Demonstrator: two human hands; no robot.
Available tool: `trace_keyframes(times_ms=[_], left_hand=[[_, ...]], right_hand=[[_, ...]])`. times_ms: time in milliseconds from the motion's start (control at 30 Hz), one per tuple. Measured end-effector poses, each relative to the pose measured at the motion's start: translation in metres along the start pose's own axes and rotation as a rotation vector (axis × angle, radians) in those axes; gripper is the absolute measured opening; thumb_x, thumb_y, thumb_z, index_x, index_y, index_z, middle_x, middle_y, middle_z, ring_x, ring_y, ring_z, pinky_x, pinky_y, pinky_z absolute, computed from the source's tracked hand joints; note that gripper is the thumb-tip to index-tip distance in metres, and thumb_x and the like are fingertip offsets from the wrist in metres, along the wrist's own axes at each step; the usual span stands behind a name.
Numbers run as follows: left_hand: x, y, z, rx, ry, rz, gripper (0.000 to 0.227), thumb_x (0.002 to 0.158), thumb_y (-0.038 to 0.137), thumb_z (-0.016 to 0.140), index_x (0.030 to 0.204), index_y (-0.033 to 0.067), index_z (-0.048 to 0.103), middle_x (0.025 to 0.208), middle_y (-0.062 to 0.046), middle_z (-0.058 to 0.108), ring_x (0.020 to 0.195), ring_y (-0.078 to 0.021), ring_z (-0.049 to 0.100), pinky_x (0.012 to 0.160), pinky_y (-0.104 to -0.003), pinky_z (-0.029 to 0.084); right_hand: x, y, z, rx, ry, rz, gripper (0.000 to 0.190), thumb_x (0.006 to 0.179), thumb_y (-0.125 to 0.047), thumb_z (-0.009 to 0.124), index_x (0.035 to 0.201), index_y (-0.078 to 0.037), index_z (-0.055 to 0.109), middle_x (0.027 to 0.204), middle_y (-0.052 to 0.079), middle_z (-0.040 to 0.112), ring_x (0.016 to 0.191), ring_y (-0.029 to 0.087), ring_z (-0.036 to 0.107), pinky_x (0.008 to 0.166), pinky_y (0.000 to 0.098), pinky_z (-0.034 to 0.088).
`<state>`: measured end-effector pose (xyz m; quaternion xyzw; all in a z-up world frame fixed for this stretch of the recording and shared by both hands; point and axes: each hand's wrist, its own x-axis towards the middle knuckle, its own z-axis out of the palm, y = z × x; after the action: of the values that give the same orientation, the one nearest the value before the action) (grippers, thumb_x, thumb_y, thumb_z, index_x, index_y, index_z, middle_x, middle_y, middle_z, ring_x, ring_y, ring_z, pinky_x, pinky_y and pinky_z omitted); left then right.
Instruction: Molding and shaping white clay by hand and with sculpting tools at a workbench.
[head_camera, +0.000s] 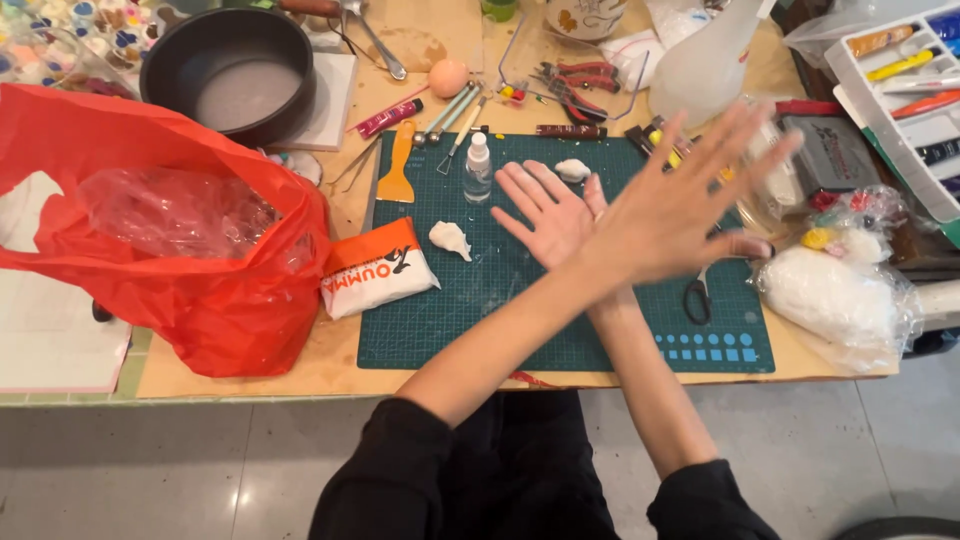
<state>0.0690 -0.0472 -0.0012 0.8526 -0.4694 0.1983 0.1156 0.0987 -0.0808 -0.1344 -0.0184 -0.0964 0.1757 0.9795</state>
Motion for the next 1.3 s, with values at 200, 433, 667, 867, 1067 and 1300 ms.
trace_keyframes(times_ms=[200, 433, 667, 867, 1067, 1300], left_hand=[[-0.013, -0.006, -0.019, 0.106, -0.269, -0.167, 0.094, 0.093, 0.083, 0.034, 0.165, 0.0241, 0.020, 0.172, -0.009, 0.020, 0.159, -0.0341, 0.016, 0.125, -0.059, 0.008], [0.000, -0.046, 0.053, -0.104, 0.228, -0.198, 0.086, 0.097, 0.080, 0.037, 0.166, 0.0293, 0.026, 0.174, -0.007, 0.026, 0.165, -0.0245, 0.023, 0.137, -0.060, 0.011], [-0.005, -0.012, -0.012, 0.114, -0.054, -0.054, 0.095, 0.089, 0.089, 0.026, 0.166, 0.0330, 0.020, 0.174, -0.004, 0.013, 0.163, -0.0243, 0.013, 0.131, -0.058, 0.007], [-0.014, -0.023, -0.005, 0.242, -0.095, -0.180, 0.095, 0.096, 0.088, 0.025, 0.171, 0.0305, 0.016, 0.177, -0.007, 0.009, 0.164, -0.0322, 0.010, 0.129, -0.059, 0.005], [0.002, -0.015, -0.008, 0.097, -0.109, -0.069, 0.099, 0.091, 0.090, 0.027, 0.168, 0.0291, 0.017, 0.175, -0.008, 0.009, 0.164, -0.0280, 0.011, 0.131, -0.062, 0.004], [-0.036, 0.003, -0.008, 0.172, -0.236, -0.033, 0.097, 0.091, 0.088, 0.027, 0.167, 0.0297, 0.012, 0.174, -0.007, 0.008, 0.162, -0.0301, 0.008, 0.125, -0.065, 0.003]], right_hand=[[-0.020, -0.054, 0.043, -0.856, -0.148, -0.418, 0.094, 0.105, -0.072, 0.036, 0.166, -0.002, 0.022, 0.177, 0.023, 0.017, 0.168, 0.038, 0.015, 0.137, 0.0626, 0.012], [-0.020, -0.028, 0.059, -0.670, -0.052, -0.211, 0.095, 0.098, -0.074, 0.033, 0.168, -0.012, 0.015, 0.177, 0.018, 0.012, 0.165, 0.038, 0.015, 0.133, 0.0604, 0.014], [0.006, -0.029, 0.027, -0.095, -0.098, -0.172, 0.090, 0.098, -0.066, 0.029, 0.163, -0.005, 0.019, 0.173, 0.021, 0.017, 0.160, 0.039, 0.020, 0.127, 0.0657, 0.020], [-0.023, -0.028, 0.065, -0.858, -0.057, -0.423, 0.096, 0.101, -0.072, 0.043, 0.168, -0.009, 0.016, 0.175, 0.023, 0.015, 0.164, 0.041, 0.018, 0.133, 0.0629, 0.019], [-0.025, -0.011, 0.026, -0.479, -0.123, -0.149, 0.094, 0.099, -0.071, 0.040, 0.165, -0.008, 0.019, 0.174, 0.023, 0.020, 0.163, 0.039, 0.023, 0.130, 0.0644, 0.020], [-0.042, -0.035, 0.040, 0.023, -0.121, -0.333, 0.096, 0.102, -0.064, 0.037, 0.168, 0.001, 0.014, 0.175, 0.030, 0.014, 0.163, 0.044, 0.018, 0.132, 0.0677, 0.015]])
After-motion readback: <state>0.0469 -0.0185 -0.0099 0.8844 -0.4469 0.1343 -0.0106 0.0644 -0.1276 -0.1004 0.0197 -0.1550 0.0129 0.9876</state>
